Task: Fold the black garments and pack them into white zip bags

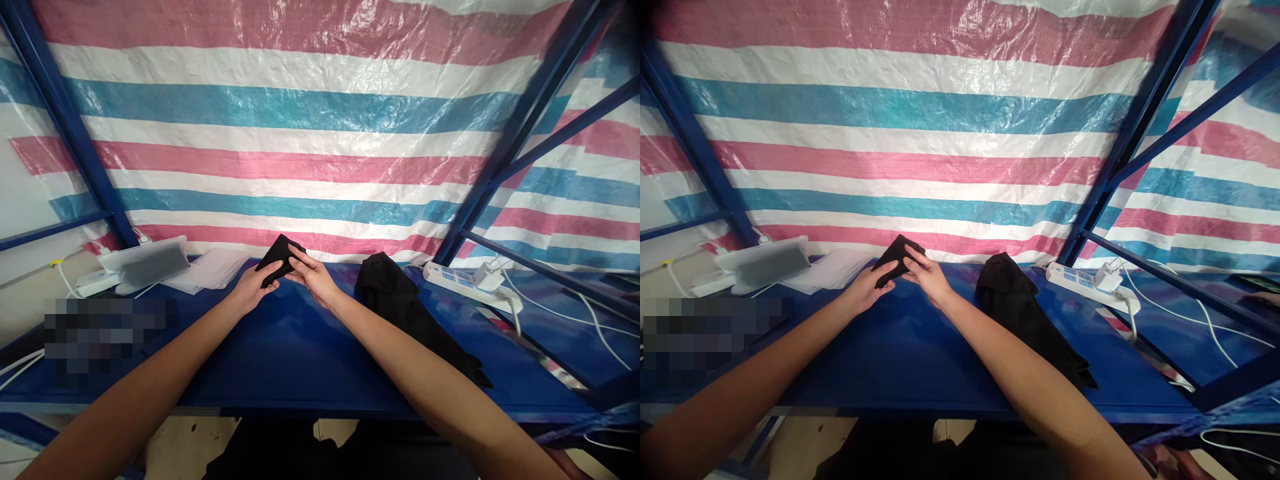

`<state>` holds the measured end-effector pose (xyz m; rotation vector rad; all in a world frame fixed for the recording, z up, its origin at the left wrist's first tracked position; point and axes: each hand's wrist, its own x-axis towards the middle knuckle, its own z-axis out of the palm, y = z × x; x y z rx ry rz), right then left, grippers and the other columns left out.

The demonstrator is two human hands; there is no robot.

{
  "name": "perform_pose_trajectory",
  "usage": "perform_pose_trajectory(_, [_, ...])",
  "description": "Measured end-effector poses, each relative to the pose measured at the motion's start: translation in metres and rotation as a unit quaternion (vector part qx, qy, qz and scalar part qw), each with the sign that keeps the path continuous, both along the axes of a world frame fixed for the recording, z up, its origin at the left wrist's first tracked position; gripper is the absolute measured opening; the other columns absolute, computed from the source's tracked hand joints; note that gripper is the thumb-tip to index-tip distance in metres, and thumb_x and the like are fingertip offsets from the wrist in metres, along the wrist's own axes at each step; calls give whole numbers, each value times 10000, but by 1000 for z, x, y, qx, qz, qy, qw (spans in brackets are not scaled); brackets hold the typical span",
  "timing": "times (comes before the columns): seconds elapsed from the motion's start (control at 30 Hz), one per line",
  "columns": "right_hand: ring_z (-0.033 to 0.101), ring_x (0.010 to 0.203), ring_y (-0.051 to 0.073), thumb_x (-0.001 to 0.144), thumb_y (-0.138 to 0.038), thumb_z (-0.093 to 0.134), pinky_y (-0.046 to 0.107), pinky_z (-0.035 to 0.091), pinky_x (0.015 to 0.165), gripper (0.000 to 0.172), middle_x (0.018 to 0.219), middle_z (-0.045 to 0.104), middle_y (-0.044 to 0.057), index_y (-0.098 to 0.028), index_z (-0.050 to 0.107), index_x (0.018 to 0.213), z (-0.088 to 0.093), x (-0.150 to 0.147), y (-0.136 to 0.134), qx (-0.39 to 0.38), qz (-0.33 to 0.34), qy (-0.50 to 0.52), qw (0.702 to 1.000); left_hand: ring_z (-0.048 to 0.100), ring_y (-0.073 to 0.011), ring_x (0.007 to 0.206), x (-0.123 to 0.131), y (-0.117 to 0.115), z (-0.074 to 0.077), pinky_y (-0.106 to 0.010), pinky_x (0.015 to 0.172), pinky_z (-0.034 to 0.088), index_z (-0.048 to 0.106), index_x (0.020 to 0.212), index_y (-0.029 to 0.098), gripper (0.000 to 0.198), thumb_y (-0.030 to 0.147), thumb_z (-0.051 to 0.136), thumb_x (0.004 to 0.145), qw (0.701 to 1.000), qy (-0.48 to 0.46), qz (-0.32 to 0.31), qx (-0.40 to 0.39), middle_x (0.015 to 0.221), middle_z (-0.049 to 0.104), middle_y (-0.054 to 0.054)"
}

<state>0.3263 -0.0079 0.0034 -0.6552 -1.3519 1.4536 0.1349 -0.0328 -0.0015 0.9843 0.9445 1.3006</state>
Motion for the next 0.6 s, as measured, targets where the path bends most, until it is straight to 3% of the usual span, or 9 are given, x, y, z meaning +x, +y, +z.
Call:
perform_pose_trajectory(0.1, [707, 1306, 264, 887, -479, 878, 486, 580, 1168, 626, 1419, 741, 2, -377, 705, 1480, -1, 2, -2, 24, 24, -37, 999, 741, -170, 857, -1, 3, -5, -292, 761, 653, 766, 1209, 169, 599, 470, 1000, 748, 999, 52, 12, -3, 1206, 776, -126])
perform_pose_trajectory(0.23, [764, 1166, 253, 853, -453, 910, 475, 643, 1071, 770, 1265, 793, 12, -387, 620, 1563, -5, 0, -5, 44, 33, -51, 997, 785, -252, 808, 3, 4, -16, -384, 717, 662, 674, 1235, 172, 663, 595, 927, 792, 972, 213, 75, 63, 1103, 790, -128])
perform_pose_trajectory(0.33, [789, 1015, 243, 765, -400, 968, 430, 706, 905, 823, 1162, 796, 25, -353, 651, 1523, -5, 0, -4, 20, 9, -36, 999, 808, -340, 938, 7, -2, -18, -430, 775, 650, 637, 1347, 215, 748, 625, 909, 783, 919, 359, 84, 138, 1171, 799, -126])
perform_pose_trajectory(0.43, [789, 969, 240, 672, -339, 1012, 401, 717, 822, 814, 1202, 771, 43, -315, 713, 1428, -5, 5, 4, -6, -36, -11, 999, 742, -385, 1218, 8, -5, -13, -456, 956, 617, 557, 1529, 271, 889, 606, 911, 785, 870, 438, 29, 225, 1357, 758, -120])
perform_pose_trajectory(0.5, [787, 990, 249, 663, -332, 1008, 407, 719, 795, 815, 1235, 755, 49, -312, 703, 1419, -5, 10, 10, -21, -67, 12, 997, 674, -356, 1339, 2, -3, -8, -477, 1095, 552, 548, 1569, 283, 705, 608, 724, 969, 833, 466, 12, 299, 1458, 704, -116])
perform_pose_trajectory(0.6, [780, 1024, 257, 681, -322, 986, 394, 715, 750, 822, 1251, 745, 53, -320, 663, 1436, -5, 18, 16, -41, -107, 34, 993, 561, -363, 1450, -22, 10, -6, -549, 1237, 406, 697, 1430, 241, 512, 550, 440, 1113, 749, 554, 105, 347, 1538, 632, -148])
